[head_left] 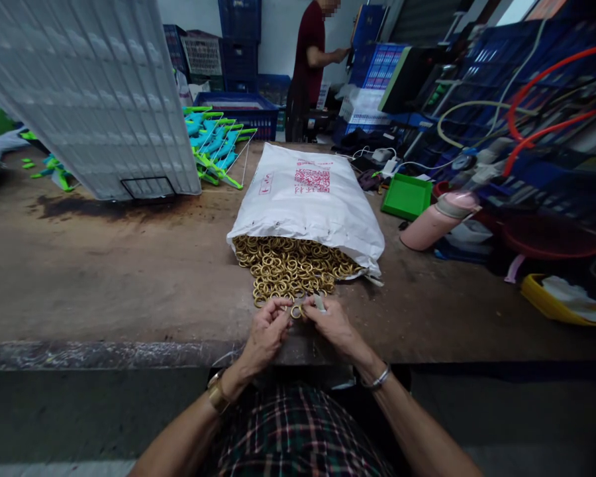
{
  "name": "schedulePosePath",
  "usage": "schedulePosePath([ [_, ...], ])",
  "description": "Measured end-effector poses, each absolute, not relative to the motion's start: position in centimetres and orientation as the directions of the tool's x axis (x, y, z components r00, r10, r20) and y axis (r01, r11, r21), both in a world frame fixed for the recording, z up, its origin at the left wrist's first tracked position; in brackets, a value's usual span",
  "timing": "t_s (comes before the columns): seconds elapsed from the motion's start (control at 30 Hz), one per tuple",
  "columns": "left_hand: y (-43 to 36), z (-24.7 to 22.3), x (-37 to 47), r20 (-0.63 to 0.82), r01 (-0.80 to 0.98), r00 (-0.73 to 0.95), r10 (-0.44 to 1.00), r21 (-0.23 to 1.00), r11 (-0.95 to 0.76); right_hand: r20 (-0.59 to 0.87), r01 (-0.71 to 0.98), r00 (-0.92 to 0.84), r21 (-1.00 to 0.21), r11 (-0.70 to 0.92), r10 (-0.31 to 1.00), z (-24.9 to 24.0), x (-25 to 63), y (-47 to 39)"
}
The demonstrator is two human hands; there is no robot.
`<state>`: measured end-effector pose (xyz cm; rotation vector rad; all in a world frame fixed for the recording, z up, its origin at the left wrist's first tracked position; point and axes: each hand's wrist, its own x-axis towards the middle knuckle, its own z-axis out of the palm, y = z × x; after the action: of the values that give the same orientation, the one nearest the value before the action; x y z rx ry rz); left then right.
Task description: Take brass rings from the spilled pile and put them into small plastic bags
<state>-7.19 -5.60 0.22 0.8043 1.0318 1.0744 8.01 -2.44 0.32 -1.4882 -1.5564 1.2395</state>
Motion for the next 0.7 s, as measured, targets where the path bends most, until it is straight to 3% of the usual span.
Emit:
schedulePosePath([
  [0.13,-5.7,0.1,-6.7,-0.061,-0.085,0.135,0.989,0.994,0.073,-0.339,0.139,-0.227,-0.939,-0.314,0.913,2.0,7.7,-3.8],
  [0.3,-6.1,0.3,-6.4,0.025,-0.028,0.115,0.993,0.999,-0.022,-0.489,0.021,-0.261,-0.865,-0.502,0.832,2.3,7.4,-4.4],
  [0.5,-6.3,0.6,-6.6,0.035,0.056,0.023,0.999,0.998,-0.036,-0.447,0.025,-0.192,-0.892,-0.451,0.874,1.2,7.6,-4.8],
  [0.7,-6.7,0.7,-6.4,0.014,0.060,0.021,1.000,0.998,-0.015,-0.291,0.265,-0.126,-0.931,-0.250,0.949,0.4,7.8,-5.0],
])
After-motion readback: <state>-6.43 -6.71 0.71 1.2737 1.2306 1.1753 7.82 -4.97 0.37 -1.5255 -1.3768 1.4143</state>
